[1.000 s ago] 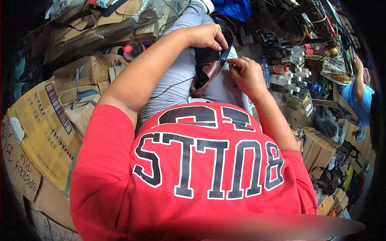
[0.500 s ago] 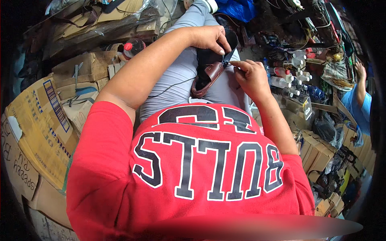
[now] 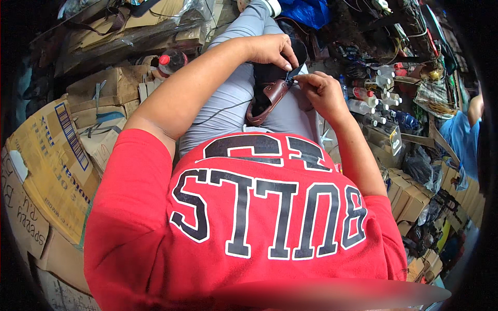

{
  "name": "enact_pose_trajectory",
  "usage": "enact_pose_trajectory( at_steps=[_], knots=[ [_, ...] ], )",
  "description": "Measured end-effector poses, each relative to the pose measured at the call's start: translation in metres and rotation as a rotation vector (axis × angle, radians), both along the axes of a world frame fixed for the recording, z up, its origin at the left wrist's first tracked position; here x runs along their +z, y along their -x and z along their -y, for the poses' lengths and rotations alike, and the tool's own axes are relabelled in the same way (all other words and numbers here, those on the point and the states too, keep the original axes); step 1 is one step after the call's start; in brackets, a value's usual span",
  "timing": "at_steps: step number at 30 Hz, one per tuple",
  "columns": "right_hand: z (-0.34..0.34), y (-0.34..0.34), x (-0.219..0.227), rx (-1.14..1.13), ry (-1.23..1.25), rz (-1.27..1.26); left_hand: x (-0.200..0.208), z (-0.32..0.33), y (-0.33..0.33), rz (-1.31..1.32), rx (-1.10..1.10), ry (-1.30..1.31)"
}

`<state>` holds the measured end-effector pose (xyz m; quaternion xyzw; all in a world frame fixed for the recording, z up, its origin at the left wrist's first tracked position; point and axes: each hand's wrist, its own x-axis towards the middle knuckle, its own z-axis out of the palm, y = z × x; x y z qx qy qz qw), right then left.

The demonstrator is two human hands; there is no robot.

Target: The recorder is threading a long cord or lace through pre-punched holes in the upper part of a leather shoe.

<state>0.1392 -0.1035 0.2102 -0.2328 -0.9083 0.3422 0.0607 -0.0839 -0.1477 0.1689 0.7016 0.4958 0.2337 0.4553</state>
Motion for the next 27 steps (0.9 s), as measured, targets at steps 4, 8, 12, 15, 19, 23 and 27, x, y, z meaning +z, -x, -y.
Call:
enact_pose_trajectory(
  at_steps=[4,8,12,15,19,23,27],
  knots=[
    [-0.005,-0.003,-0.004,-0.088,0.215,0.07,0.0,0.003,-0.001,0.008,0.026,0.005],
    [-0.022,-0.011,-0.027,-0.081,0.461,0.001,-0.001,0.003,0.001,0.021,-0.023,0.035],
    [-0.017,-0.005,-0.034,-0.058,0.441,-0.099,0.0,0.001,0.0,0.008,0.0,0.025],
    [-0.003,0.004,-0.026,-0.109,0.266,-0.094,-0.002,0.004,-0.002,-0.051,0.021,-0.038],
    [-0.003,0.006,-0.009,-0.038,0.086,-0.054,0.006,0.03,-0.005,-0.164,0.41,-0.336],
    [-0.004,-0.004,-0.003,-0.024,0.092,-0.047,0.046,0.096,-0.002,-0.386,0.316,-0.09],
    [-0.005,-0.01,-0.011,-0.081,0.128,-0.026,0.047,0.135,-0.015,-0.505,0.242,-0.097]
  ],
)
